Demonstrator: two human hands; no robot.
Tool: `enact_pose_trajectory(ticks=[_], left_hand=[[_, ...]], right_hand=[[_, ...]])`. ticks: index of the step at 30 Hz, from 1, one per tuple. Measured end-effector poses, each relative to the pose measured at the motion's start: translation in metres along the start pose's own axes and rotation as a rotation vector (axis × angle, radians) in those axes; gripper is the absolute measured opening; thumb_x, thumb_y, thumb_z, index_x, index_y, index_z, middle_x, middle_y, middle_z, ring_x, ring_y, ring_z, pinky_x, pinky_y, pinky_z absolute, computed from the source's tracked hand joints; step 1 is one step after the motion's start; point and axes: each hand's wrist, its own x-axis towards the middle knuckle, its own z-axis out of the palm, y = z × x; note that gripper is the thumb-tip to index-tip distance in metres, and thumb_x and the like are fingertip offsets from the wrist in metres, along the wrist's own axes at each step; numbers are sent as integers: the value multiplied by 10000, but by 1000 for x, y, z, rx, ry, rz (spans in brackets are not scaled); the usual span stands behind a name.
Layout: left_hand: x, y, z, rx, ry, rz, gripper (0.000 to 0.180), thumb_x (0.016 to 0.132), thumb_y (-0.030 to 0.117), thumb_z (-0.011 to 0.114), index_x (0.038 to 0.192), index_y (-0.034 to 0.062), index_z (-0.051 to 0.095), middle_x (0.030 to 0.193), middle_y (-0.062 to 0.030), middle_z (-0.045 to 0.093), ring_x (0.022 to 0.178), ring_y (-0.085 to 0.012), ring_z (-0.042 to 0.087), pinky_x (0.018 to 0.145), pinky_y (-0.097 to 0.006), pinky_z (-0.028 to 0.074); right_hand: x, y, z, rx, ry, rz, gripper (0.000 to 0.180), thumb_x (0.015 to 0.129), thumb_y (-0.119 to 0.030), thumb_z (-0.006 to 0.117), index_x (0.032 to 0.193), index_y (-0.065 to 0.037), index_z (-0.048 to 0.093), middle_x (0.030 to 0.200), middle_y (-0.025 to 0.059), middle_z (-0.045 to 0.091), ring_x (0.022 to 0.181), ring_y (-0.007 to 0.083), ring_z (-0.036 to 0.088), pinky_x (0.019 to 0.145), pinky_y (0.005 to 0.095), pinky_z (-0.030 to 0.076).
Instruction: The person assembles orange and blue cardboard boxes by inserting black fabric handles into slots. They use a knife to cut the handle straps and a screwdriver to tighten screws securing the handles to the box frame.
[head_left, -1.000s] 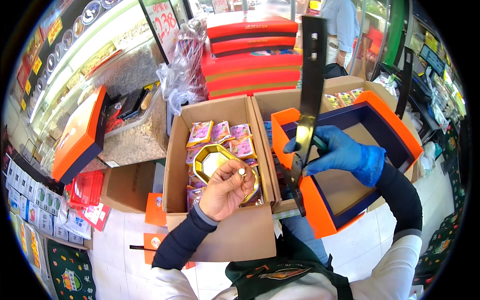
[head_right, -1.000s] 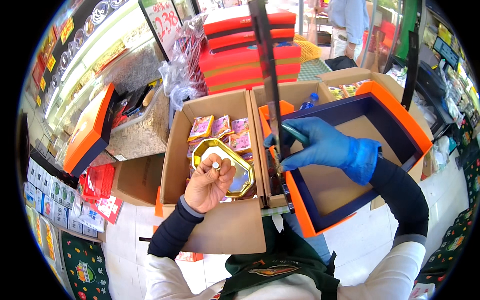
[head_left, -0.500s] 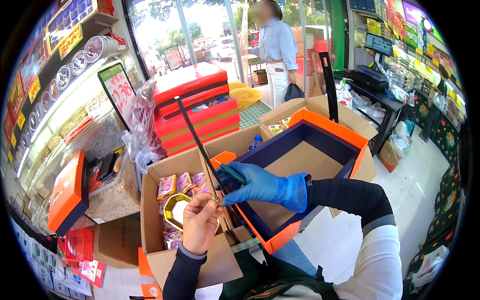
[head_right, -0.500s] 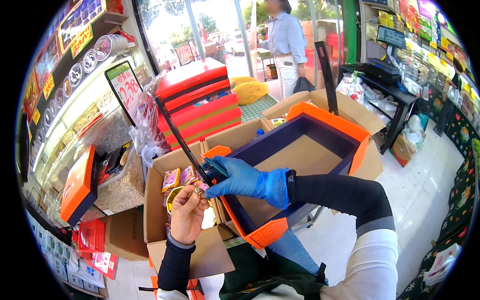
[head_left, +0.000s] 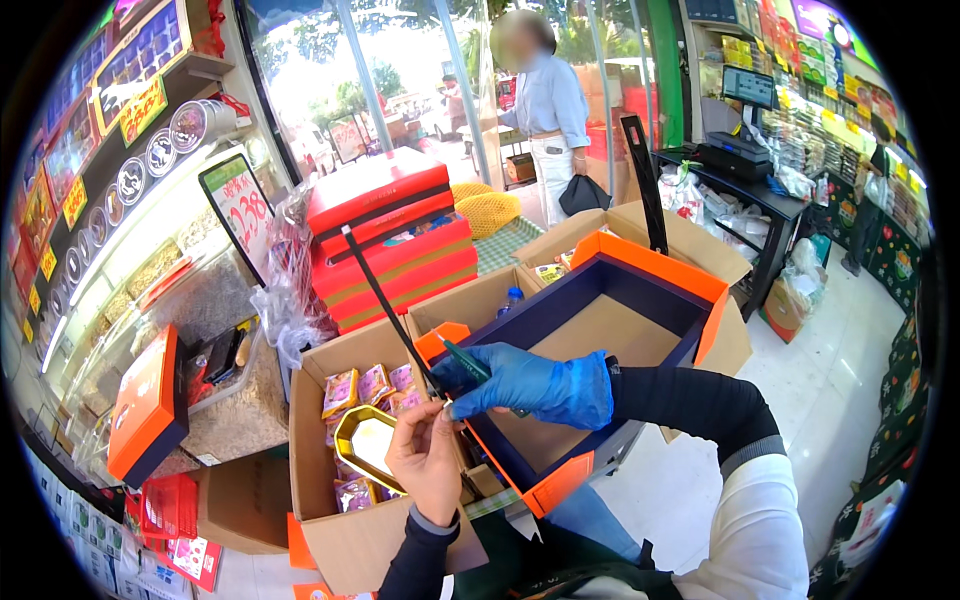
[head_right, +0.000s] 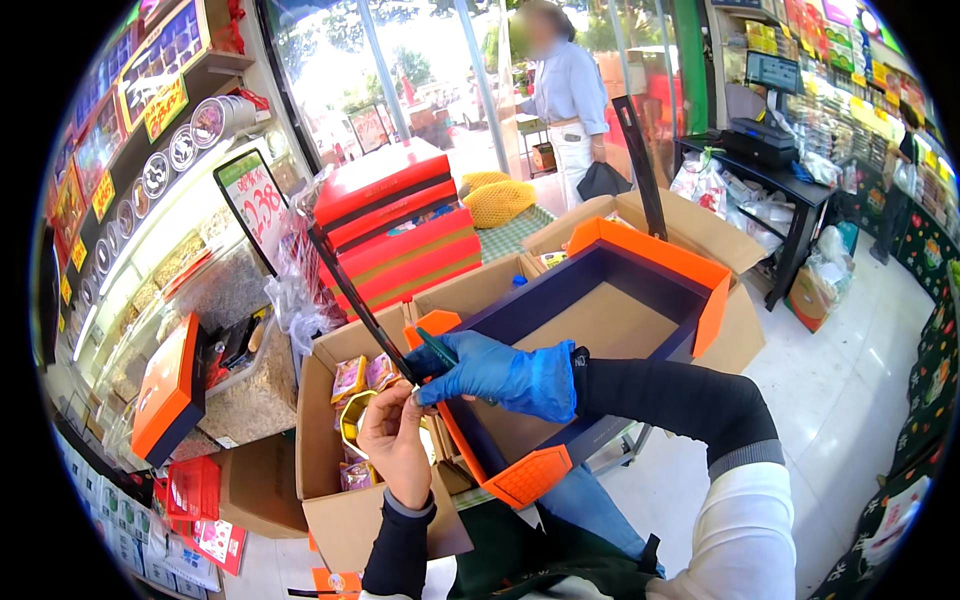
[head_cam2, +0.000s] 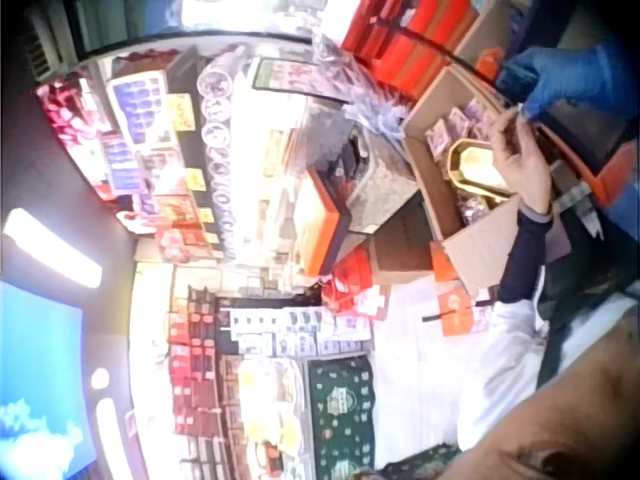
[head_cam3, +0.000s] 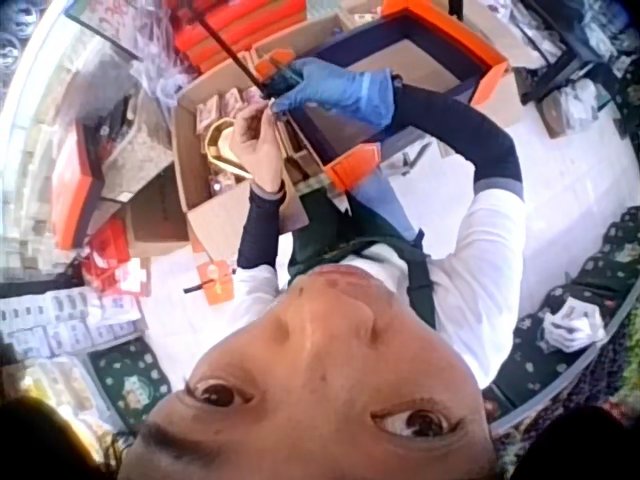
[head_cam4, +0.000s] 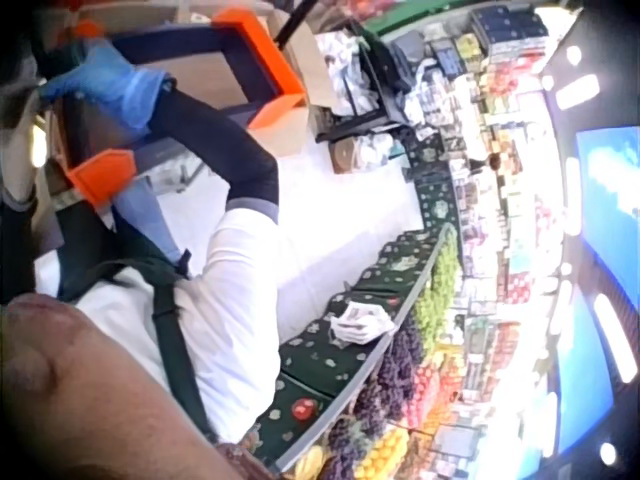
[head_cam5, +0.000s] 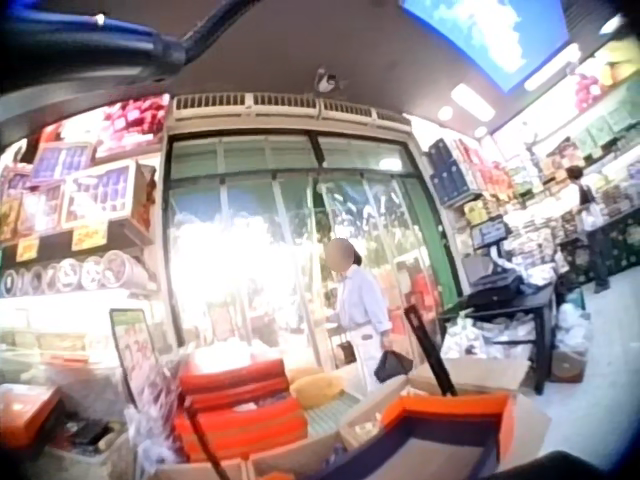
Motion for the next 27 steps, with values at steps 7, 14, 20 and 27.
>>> enact_pose_trajectory(ticks=[7,14,20,27], left_hand=[[-4,4,5,68,28,41,77,826,-30,578,901,-30,560,796,-74,609,694,-124,600,650,-234,495],[1,7,-1,61,15,-52,85,822,4,603,883,-40,562,763,-75,617,675,-132,616,661,-244,505],[2,13,-2,43,-24,-82,83,829,0,589,893,-46,563,769,-88,623,681,-143,624,655,-256,515],[6,12,-8,-41,-67,-142,84,835,11,581,902,-37,560,797,-94,621,695,-159,630,666,-279,526]], right_hand=[[10,7,-6,-72,-31,-82,346,700,-152,746,998,-60,598,751,9,593,589,67,504,504,205,404],[12,2,-9,-127,-75,-15,406,701,-119,749,1057,-52,567,844,7,583,748,78,532,629,208,449],[15,6,-11,-98,-53,-59,392,691,-108,753,1036,-49,576,866,24,600,788,95,544,696,232,452],[17,-3,-13,-128,-117,37,416,705,-76,738,1084,-61,567,926,3,584,847,86,528,762,232,441]])
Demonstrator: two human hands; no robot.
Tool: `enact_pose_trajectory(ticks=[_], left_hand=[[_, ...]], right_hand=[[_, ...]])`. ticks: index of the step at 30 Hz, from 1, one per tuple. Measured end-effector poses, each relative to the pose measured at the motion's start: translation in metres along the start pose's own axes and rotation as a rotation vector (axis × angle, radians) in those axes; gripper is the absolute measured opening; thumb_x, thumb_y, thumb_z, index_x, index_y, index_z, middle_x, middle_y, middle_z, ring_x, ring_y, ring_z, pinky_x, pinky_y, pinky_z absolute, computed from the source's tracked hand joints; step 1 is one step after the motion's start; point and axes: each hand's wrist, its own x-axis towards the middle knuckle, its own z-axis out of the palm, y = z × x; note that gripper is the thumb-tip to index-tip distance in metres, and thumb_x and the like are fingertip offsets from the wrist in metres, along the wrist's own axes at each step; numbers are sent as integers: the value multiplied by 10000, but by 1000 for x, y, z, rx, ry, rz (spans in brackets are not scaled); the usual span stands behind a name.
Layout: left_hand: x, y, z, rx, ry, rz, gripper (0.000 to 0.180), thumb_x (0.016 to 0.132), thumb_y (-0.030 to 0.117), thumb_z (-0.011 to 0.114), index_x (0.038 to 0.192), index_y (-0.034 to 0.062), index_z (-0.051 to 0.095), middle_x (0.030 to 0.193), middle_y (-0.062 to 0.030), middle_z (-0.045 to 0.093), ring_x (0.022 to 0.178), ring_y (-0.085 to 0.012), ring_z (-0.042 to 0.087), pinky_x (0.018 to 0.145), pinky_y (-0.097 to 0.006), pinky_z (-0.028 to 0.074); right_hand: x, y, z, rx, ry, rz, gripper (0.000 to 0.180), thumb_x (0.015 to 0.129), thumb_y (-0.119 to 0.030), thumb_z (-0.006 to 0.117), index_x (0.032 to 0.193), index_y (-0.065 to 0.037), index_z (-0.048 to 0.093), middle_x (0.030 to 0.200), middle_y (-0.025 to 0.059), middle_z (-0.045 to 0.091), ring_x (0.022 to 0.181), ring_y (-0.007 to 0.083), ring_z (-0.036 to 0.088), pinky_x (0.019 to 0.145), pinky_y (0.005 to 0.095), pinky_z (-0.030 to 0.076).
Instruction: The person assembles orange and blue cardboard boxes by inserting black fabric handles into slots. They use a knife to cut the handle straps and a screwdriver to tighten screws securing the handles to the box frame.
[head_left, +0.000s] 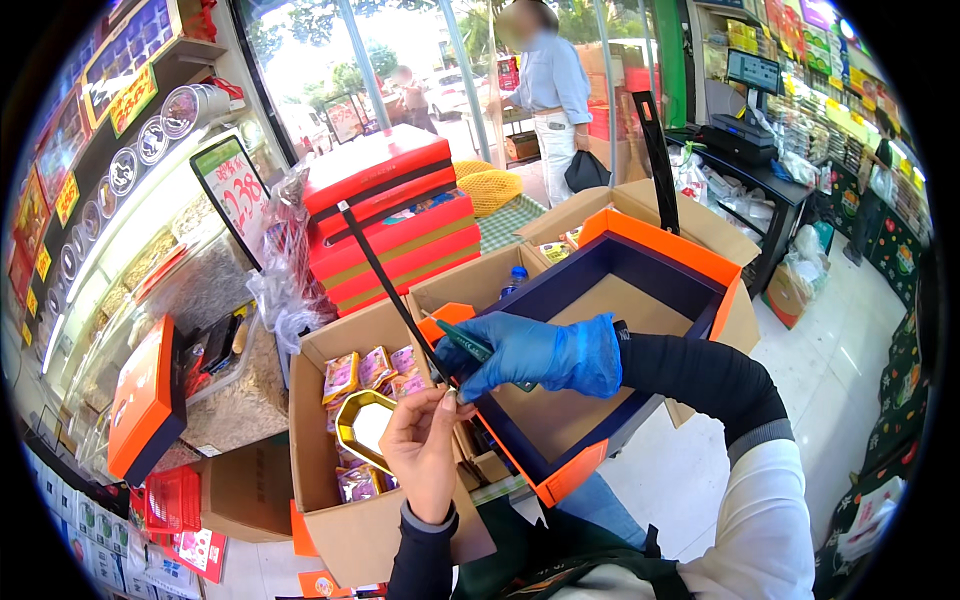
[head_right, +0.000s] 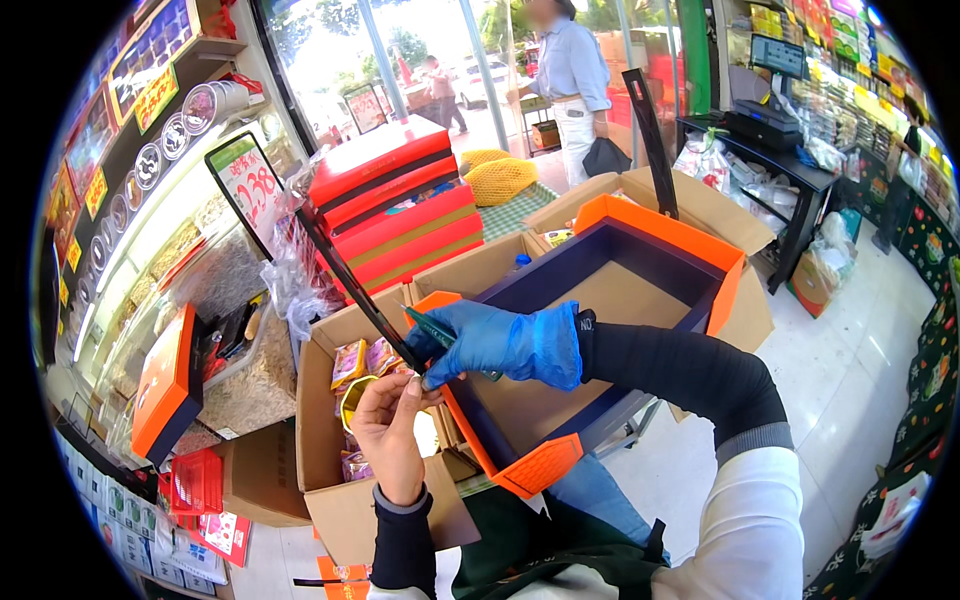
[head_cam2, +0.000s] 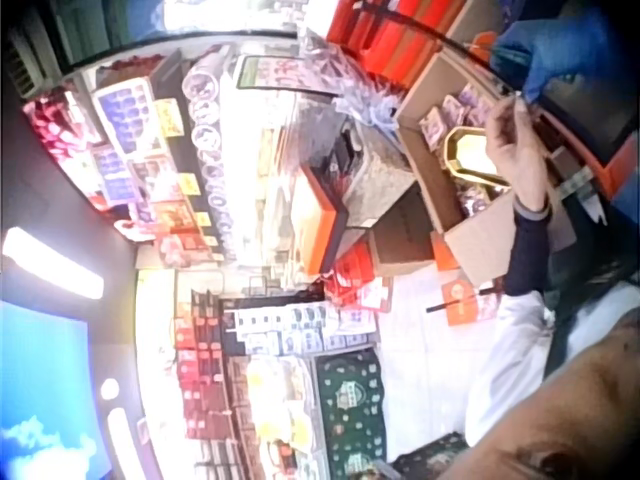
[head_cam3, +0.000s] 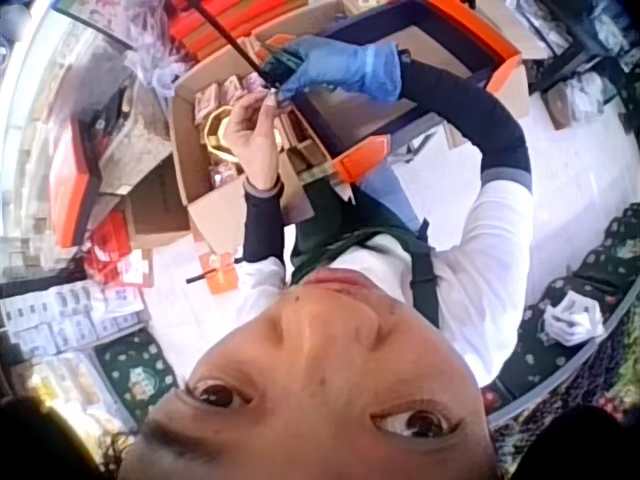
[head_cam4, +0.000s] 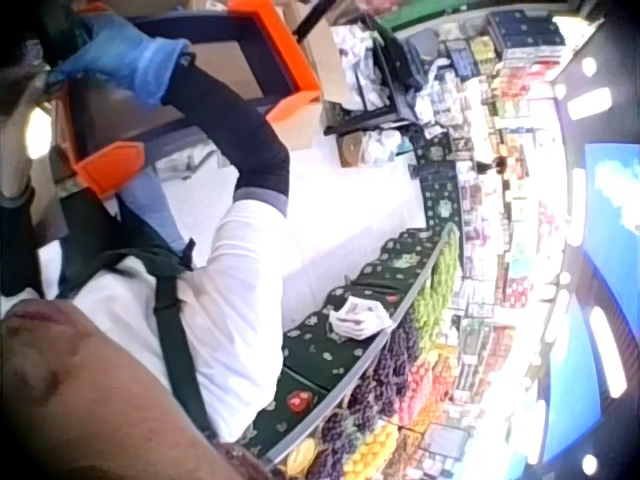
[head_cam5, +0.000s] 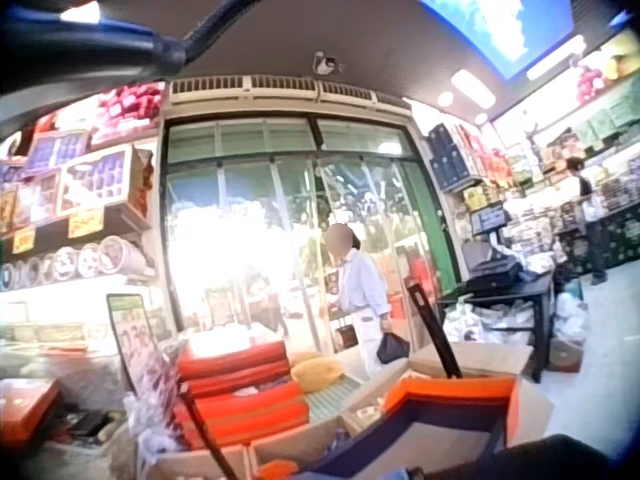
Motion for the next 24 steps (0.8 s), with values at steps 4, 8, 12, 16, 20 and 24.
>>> enact_pose_trajectory(ticks=[4,8,12,16,20,24], left_hand=[[2,-1,-3,-61,-31,-30,77,840,1,571,904,-34,546,806,-95,618,711,-158,628,688,-270,517],[5,-7,-10,-163,-70,-63,60,850,28,551,900,-4,547,814,-92,610,720,-168,619,676,-306,526],[9,-4,-14,-319,-89,-152,30,859,34,531,881,14,527,861,-97,599,750,-174,607,704,-314,519],[8,-14,-12,-341,0,-128,48,851,0,532,874,37,512,832,-59,559,741,-146,575,699,-300,504],[5,-27,11,-408,189,-18,59,860,15,535,883,45,490,822,-43,545,677,-105,508,615,-228,417],[0,-34,21,-386,269,72,61,849,1,539,898,34,521,918,-64,569,744,-127,531,641,-247,440]], right_hand=[[-3,-5,-1,-21,7,32,430,715,-88,731,1107,-62,557,932,0,575,853,90,527,759,233,440],[-4,4,0,18,13,-54,304,747,-150,701,1018,-69,592,815,9,586,683,72,503,583,197,409],[-12,-5,2,72,71,38,255,774,-140,667,1016,-83,611,798,-18,570,659,54,473,567,188,383],[-9,-7,9,115,105,40,224,783,-121,648,1005,-93,636,770,-33,568,626,44,461,556,178,370],[-6,-2,11,112,174,65,214,782,-106,643,996,-94,645,772,-29,587,597,44,458,529,172,360],[-5,9,12,191,216,-16,199,809,-102,628,1004,-62,631,783,-12,594,563,51,458,502,170,361]])
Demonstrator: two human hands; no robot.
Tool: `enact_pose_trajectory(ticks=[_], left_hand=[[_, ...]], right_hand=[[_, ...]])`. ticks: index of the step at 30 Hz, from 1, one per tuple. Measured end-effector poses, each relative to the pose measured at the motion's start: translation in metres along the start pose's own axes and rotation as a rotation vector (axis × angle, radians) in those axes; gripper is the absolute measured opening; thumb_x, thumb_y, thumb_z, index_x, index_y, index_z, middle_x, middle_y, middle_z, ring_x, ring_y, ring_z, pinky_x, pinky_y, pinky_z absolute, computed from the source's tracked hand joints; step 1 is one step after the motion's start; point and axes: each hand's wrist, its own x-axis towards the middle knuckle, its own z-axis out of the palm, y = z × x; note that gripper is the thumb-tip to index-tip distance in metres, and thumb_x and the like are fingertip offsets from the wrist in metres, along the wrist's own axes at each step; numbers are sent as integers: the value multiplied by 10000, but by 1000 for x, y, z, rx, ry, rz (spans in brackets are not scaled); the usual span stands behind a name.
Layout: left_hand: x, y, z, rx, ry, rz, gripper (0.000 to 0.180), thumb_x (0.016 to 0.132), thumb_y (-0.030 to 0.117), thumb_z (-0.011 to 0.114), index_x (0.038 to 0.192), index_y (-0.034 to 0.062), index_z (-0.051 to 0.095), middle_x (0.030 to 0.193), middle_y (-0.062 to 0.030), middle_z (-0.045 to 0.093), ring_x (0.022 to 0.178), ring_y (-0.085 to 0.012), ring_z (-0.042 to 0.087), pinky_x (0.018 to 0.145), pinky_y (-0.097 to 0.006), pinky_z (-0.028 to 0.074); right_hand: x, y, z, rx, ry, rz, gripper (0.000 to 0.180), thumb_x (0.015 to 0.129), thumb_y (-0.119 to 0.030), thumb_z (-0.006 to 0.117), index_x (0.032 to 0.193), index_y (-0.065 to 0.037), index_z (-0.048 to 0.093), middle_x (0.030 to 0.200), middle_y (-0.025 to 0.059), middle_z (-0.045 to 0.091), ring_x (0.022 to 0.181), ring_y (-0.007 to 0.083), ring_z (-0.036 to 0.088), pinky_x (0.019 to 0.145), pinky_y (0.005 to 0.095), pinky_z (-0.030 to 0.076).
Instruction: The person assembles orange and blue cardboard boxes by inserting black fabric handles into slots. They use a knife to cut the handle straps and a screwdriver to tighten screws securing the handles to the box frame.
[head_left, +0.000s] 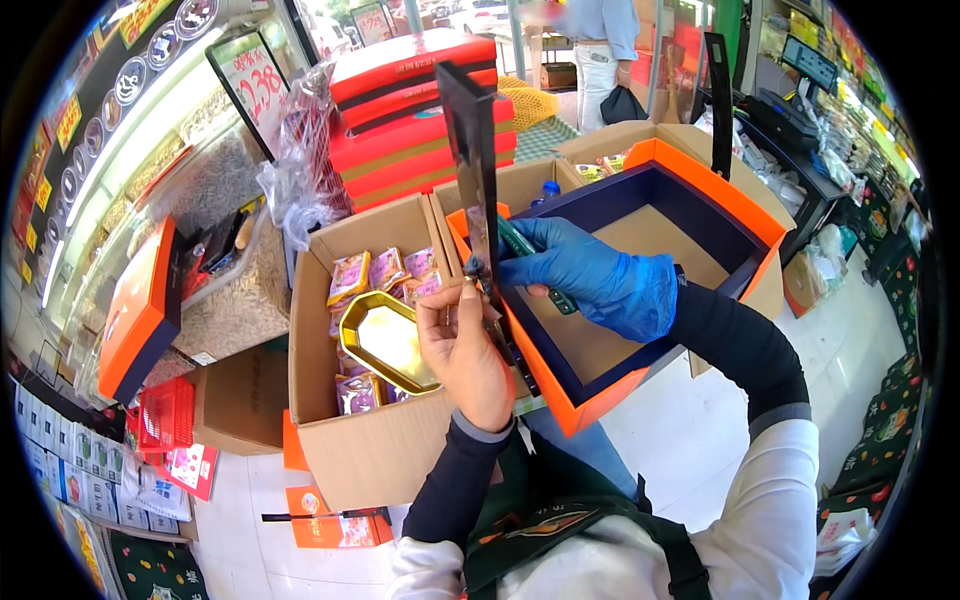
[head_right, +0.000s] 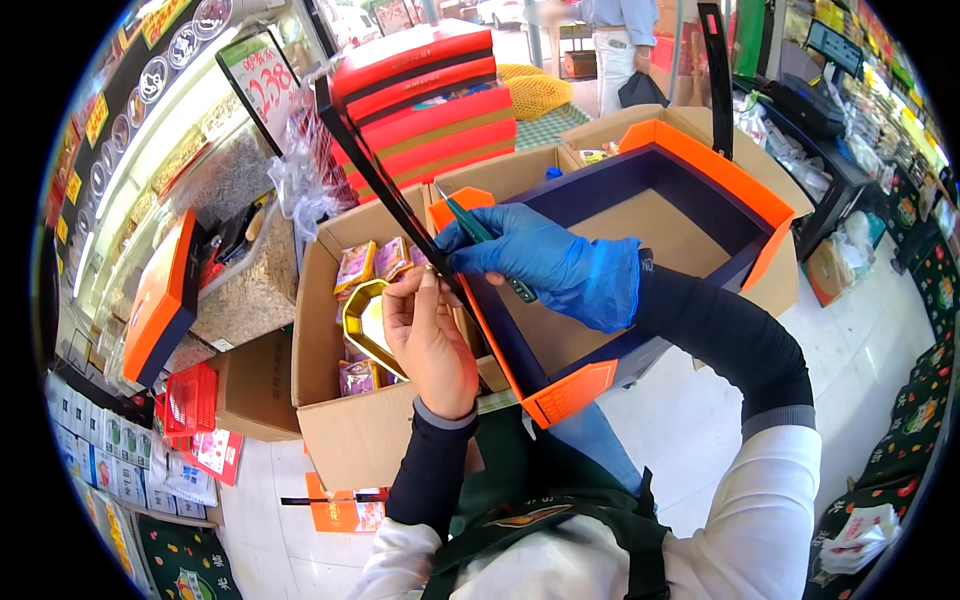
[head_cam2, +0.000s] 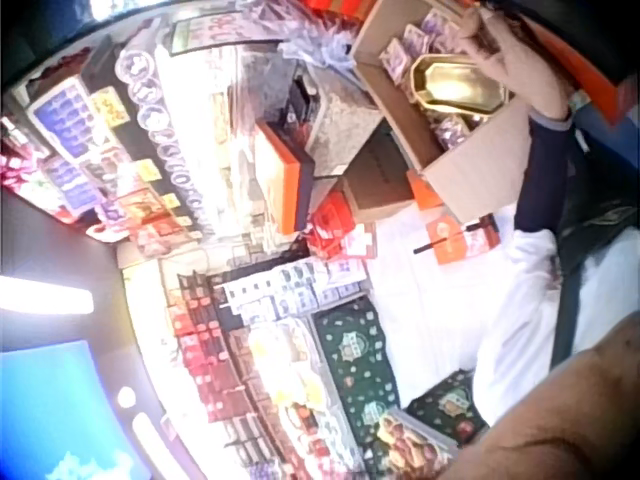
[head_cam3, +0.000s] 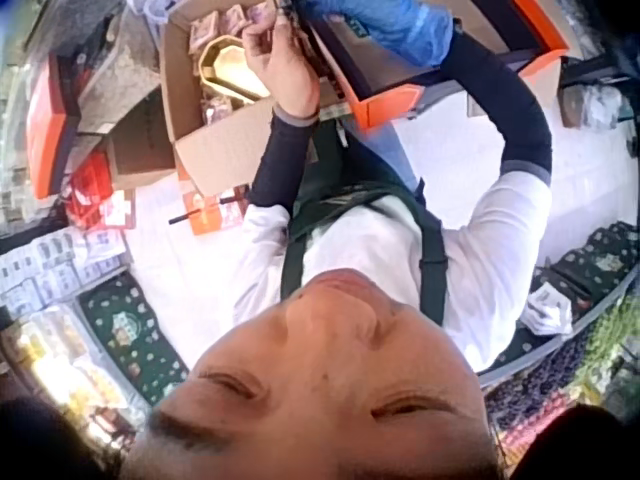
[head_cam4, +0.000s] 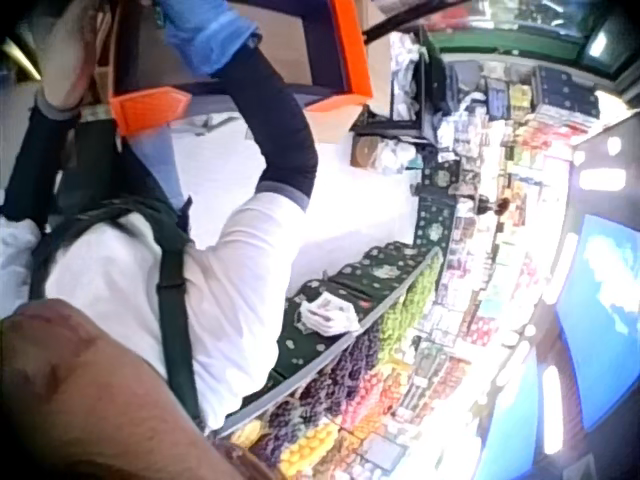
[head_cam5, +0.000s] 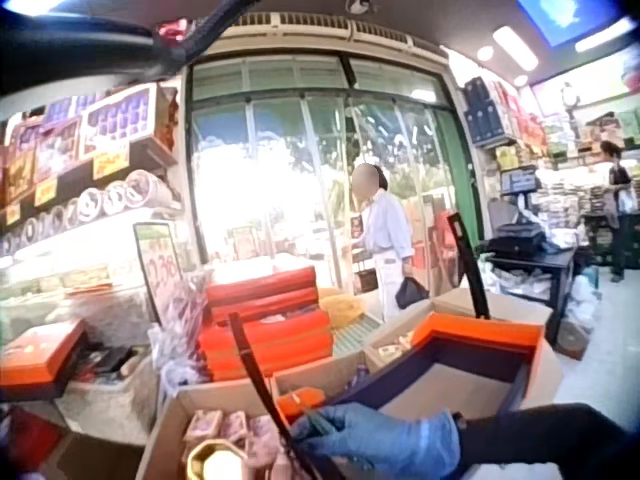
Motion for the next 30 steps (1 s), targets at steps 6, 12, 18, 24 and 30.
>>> enact_pose_trajectory(ticks=[6,12,18,24,30], left_hand=[[13,9,-5,33,-27,-63,70,847,-32,504,820,20,464,926,-104,562,620,-114,519,562,-235,440],[25,29,-10,118,-191,-112,96,873,-18,472,966,2,486,867,-96,547,571,-151,533,488,-246,434],[6,41,-8,561,-333,-61,253,842,-52,532,1091,-49,488,837,-75,547,643,-115,578,531,-213,483],[19,56,9,738,-394,-249,243,801,-78,556,1033,-63,485,803,-69,539,639,-90,569,540,-204,501],[22,65,18,833,-368,-347,197,786,-72,572,965,-62,490,791,-66,543,635,-108,585,511,-212,501]], right_hand=[[0,-6,-1,-62,-35,34,213,808,-131,646,1006,-56,621,766,-1,589,557,49,460,503,171,367],[11,-2,-10,-21,-98,56,196,780,-126,679,962,-66,636,727,-6,583,546,43,453,484,172,360],[20,-2,-14,6,-183,85,153,773,-120,682,915,-77,649,693,-17,569,551,36,445,478,168,350],[36,15,-39,-309,-224,-113,215,724,-202,727,898,-96,661,743,17,618,619,97,532,558,244,434],[68,82,-107,-900,-191,-263,249,673,-187,739,887,-85,662,840,112,650,794,238,620,720,351,477]])
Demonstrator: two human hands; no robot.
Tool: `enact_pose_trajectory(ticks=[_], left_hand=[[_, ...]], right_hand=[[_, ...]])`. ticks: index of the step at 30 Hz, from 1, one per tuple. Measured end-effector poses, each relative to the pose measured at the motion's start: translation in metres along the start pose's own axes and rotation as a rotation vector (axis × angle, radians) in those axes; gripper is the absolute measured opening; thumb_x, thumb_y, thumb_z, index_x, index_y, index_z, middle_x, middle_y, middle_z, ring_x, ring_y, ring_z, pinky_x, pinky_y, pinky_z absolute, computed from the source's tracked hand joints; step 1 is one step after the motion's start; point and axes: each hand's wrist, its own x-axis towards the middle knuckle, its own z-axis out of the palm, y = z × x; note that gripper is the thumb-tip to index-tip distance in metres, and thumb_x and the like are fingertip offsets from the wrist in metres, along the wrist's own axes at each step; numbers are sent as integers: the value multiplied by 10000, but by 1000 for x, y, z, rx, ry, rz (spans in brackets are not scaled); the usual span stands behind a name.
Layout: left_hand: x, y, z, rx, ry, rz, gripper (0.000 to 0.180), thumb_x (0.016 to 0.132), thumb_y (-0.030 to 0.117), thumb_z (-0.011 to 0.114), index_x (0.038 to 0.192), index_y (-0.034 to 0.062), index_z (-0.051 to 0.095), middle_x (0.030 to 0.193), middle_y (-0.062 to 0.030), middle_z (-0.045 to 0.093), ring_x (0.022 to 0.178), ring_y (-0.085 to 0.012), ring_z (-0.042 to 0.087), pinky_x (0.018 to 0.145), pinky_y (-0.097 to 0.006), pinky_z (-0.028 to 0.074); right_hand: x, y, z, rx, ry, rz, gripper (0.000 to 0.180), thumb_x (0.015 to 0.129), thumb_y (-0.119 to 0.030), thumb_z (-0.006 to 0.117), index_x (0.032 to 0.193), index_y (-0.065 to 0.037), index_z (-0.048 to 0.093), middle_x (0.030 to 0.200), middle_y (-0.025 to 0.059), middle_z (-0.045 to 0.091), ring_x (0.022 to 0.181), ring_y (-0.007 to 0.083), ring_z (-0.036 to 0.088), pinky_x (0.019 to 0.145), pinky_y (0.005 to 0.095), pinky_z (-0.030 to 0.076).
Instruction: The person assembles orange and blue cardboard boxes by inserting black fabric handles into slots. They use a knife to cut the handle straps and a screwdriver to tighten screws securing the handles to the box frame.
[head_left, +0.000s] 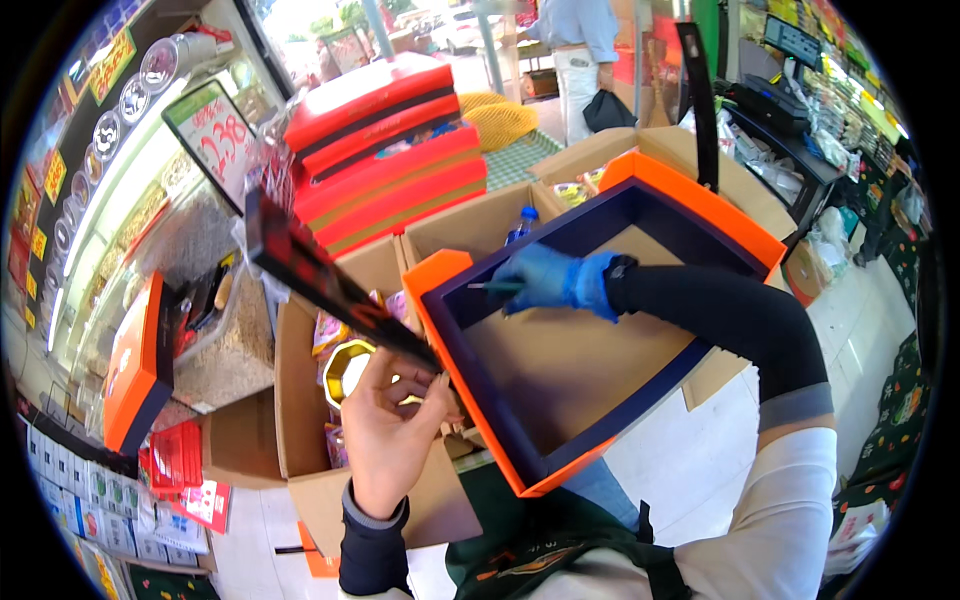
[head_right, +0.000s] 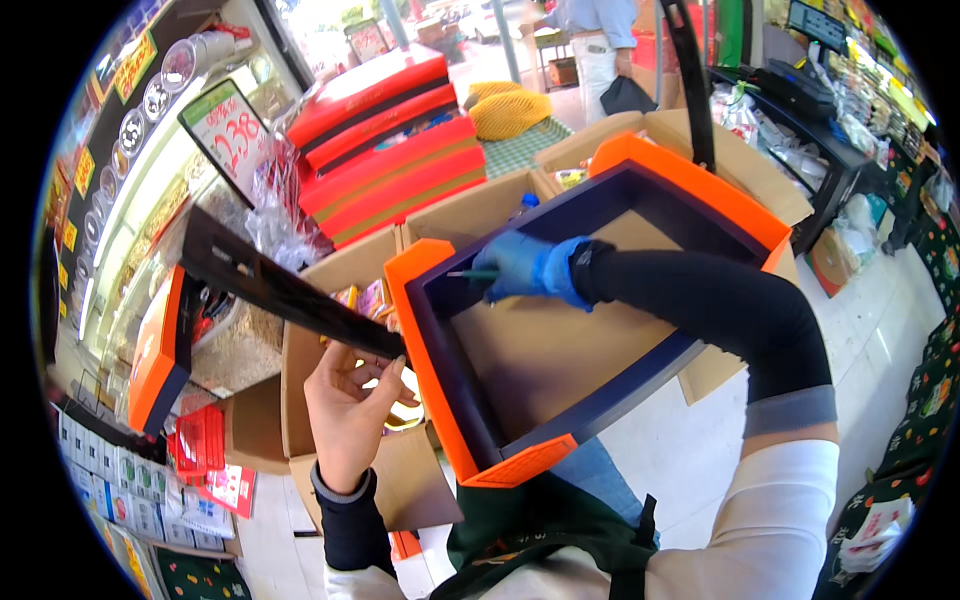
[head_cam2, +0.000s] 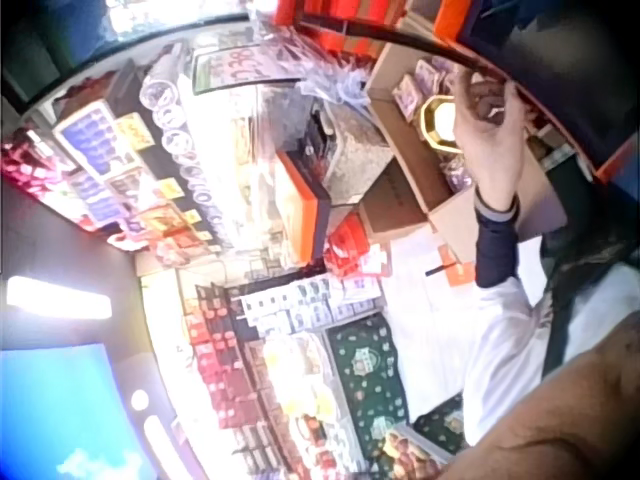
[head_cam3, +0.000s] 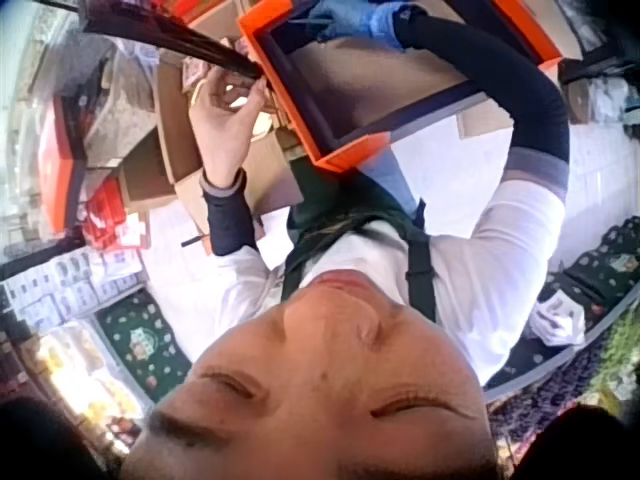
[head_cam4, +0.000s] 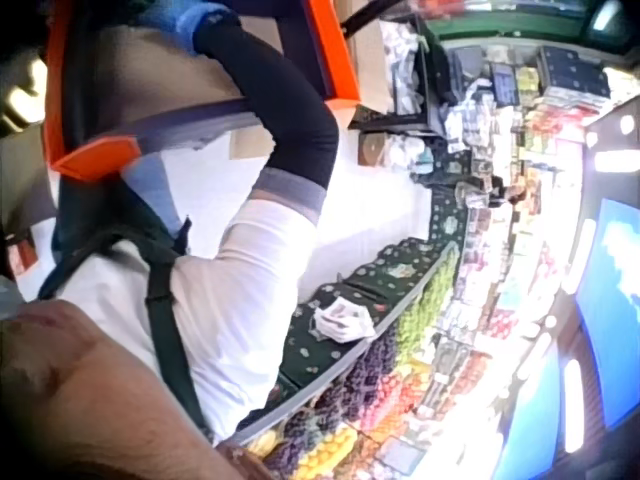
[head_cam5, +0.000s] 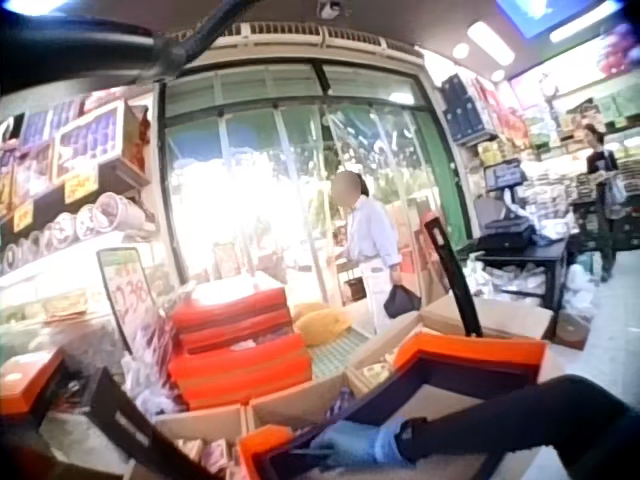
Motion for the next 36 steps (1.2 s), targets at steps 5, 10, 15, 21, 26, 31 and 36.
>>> enact_pose_trajectory(ticks=[5,10,15,21,26,31,36], left_hand=[[2,1,0,-24,-27,40,176,773,-79,580,923,-72,488,789,-92,552,633,-132,595,523,-241,530],[4,2,-2,-51,-68,63,185,774,-81,579,934,-76,486,775,-90,544,644,-131,593,547,-256,550],[5,-1,-5,-50,-84,90,199,776,-72,578,952,-79,485,770,-95,546,646,-136,595,551,-259,550],[5,1,-4,-45,-100,84,236,774,-69,583,983,-95,477,776,-99,545,639,-141,597,554,-263,546],[5,-4,-9,-63,-110,81,271,774,-76,576,1025,-97,476,789,-98,538,638,-147,600,548,-263,543],[8,-3,-7,-116,-112,91,318,769,-92,569,1069,-98,466,791,-87,524,643,-159,609,560,-269,553],[8,-13,-12,-171,-131,83,386,782,-83,562,1120,-75,376,789,-100,514,643,-185,619,552,-286,567]], right_hand=[[-10,-5,23,-256,-2,25,173,695,-225,663,809,-94,666,793,136,621,774,313,597,680,403,468],[-10,0,30,-331,16,4,128,718,-179,622,796,-83,655,762,136,611,769,324,593,669,414,465],[-10,-5,31,-415,13,15,146,734,-161,609,853,-83,644,806,139,617,784,337,589,676,418,465],[-14,-13,10,-227,44,20,158,689,-127,626,834,-67,641,807,150,623,767,328,601,671,402,479],[-21,-78,-18,403,-26,239,209,689,-9,595,867,-84,675,803,35,654,749,149,619,649,288,488],[-20,-121,-10,840,86,150,138,827,-97,577,938,-63,651,776,28,631,642,57,552,462,172,384],[-22,-146,-7,885,110,301,203,873,-113,475,1010,-77,621,680,14,546,508,62,471,420,184,355]])
